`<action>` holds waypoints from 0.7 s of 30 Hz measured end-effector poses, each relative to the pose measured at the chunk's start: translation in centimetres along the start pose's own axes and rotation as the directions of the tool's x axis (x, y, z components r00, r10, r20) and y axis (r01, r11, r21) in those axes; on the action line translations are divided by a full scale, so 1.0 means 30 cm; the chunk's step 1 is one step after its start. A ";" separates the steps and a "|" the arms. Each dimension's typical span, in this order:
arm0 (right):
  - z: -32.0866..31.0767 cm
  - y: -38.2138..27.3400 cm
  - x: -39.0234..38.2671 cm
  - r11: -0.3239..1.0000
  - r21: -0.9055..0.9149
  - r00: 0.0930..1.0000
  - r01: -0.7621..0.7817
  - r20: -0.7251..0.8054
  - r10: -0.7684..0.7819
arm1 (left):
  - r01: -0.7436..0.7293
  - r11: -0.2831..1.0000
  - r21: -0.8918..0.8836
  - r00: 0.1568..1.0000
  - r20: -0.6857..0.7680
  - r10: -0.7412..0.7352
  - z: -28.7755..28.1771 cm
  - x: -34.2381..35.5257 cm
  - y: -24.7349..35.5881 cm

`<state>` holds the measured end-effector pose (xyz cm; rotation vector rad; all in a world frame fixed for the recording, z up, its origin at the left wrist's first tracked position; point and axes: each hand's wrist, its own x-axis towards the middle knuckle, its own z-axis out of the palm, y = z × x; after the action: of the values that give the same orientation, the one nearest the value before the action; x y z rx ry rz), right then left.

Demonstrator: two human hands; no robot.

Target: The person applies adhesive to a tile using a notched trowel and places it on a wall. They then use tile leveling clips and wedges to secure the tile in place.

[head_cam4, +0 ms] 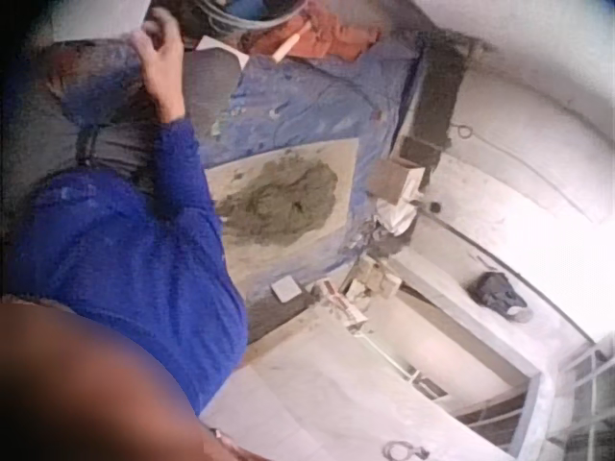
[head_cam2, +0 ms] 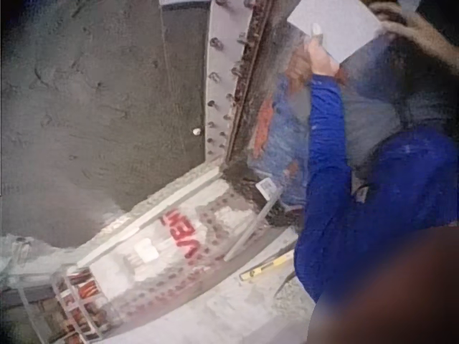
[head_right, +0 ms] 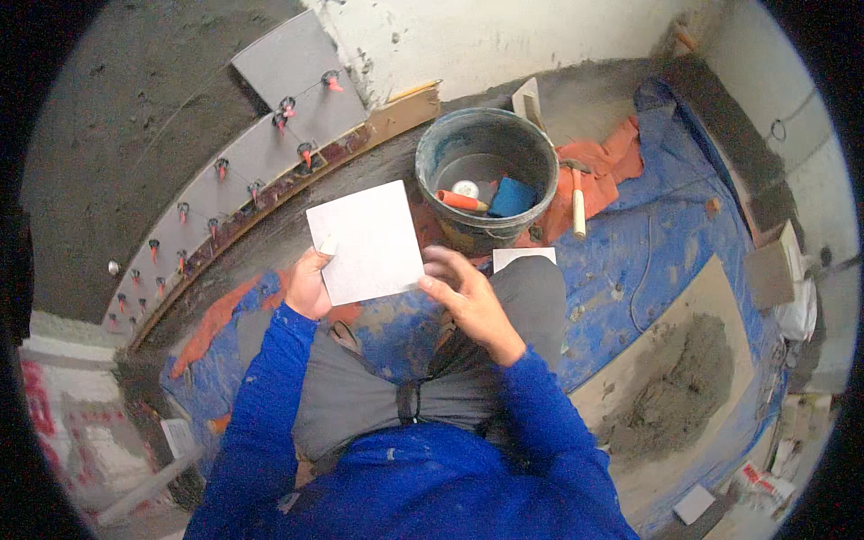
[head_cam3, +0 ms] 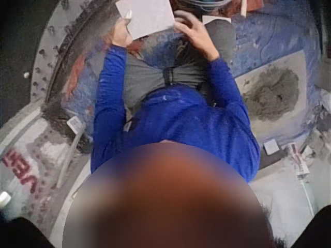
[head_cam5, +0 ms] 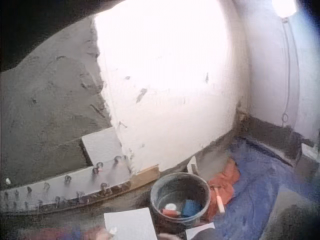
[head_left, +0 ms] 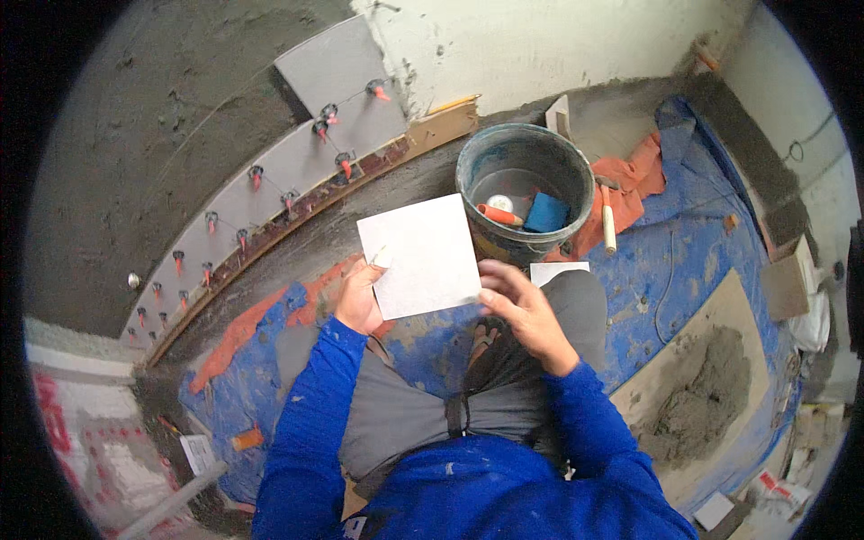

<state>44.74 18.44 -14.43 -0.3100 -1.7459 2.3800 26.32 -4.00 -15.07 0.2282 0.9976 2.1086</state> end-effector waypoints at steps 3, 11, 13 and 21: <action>0.023 0.050 0.044 0.984 0.110 0.967 -0.142 0.227 0.114 | 0.084 0.993 0.081 0.987 -0.144 -0.072 -0.030 -0.014 -0.005; 0.009 0.139 0.068 0.974 0.052 0.950 -0.222 0.235 0.204 | 0.041 0.963 0.265 0.997 -0.080 -0.021 -0.081 -0.078 -0.004; 0.013 0.147 0.076 0.977 0.031 0.952 -0.211 0.235 0.198 | 0.075 0.957 0.281 0.996 -0.076 -0.055 -0.083 -0.085 0.011; 0.040 0.144 0.065 0.978 0.021 0.959 -0.206 0.201 0.198 | 0.044 0.963 0.266 0.997 -0.079 -0.023 -0.092 -0.088 0.011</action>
<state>42.46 16.55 -18.32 -0.2657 -1.8238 2.6711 26.69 -7.62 -16.27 0.2658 1.3235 1.9599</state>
